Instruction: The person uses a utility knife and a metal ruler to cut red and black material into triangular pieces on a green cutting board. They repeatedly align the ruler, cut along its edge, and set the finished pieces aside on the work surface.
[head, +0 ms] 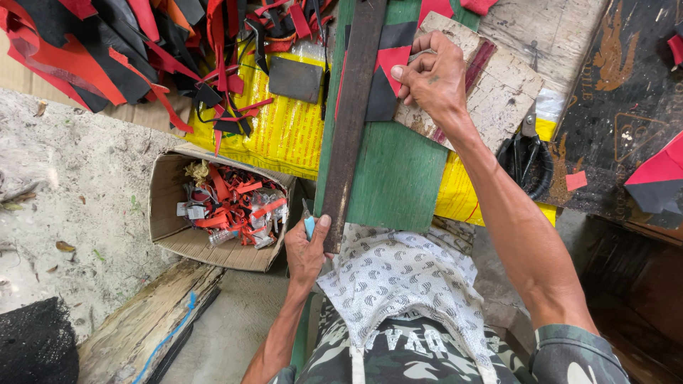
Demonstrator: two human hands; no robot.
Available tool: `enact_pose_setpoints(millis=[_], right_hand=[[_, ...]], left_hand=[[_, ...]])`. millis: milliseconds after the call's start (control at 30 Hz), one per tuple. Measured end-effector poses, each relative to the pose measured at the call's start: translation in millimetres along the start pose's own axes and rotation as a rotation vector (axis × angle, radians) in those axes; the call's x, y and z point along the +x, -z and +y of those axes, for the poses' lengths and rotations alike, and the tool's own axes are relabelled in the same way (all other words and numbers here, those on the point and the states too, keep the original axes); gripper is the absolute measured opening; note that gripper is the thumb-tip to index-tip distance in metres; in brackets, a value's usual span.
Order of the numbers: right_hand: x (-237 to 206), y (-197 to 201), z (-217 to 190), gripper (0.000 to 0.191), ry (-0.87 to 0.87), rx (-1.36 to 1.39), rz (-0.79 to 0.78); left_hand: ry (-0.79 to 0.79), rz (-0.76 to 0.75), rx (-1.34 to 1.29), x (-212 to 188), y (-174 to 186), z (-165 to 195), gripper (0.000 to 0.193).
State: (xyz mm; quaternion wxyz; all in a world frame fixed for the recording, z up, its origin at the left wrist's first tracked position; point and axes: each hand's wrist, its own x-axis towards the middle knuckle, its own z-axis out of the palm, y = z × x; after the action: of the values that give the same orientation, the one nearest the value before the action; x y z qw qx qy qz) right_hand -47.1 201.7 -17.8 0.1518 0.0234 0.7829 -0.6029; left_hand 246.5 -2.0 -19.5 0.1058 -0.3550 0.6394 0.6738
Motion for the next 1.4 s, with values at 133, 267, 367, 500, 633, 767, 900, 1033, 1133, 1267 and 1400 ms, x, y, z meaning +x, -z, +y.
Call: enact_pose_setpoints(millis=[133,267,367,500,633,767,900,1033,1133,1267,1400], right_hand=[[0,0,-3,0.028,-0.001,-0.015,-0.001],[0,0,-3,0.028,0.008,-0.015,-0.004],[-1,0,-1,0.028,0.012,0.003,-0.006],[0,1,3,0.029,0.022,0.026,-0.004],[0,1,5,0.029,0.035,0.042,-0.009],[-1,1,1,0.029,0.029,0.018,-0.011],[-7,1,-10,0.037,0.018,-0.031,0.021],[-21,-12,-15,0.048,0.347,-0.34,0.224],[-25,-24,-13,0.048,0.225,-0.392,-0.046],[-18,-22,-6,0.074,0.542,-0.582,-0.174],[-13,-18,1,0.076,0.512,-0.582,-0.239]], left_hand=[[-0.013,-0.008,-0.002,-1,0,3,0.038],[-0.018,0.012,-0.029,-2,-2,3,0.036],[-0.026,0.02,-0.033,-3,-3,2,0.038],[-0.026,0.02,-0.019,-3,-3,0,0.039],[-0.014,0.016,-0.024,-4,-2,-1,0.04],[0.009,0.011,-0.011,-3,0,-1,0.042],[0.033,0.009,-0.023,-3,0,0,0.041],[0.041,0.013,-0.022,-3,0,3,0.041],[0.048,0.007,-0.033,-3,0,4,0.04],[0.022,-0.009,-0.029,-3,1,2,0.043],[0.057,-0.01,-0.042,-2,2,0,0.042]])
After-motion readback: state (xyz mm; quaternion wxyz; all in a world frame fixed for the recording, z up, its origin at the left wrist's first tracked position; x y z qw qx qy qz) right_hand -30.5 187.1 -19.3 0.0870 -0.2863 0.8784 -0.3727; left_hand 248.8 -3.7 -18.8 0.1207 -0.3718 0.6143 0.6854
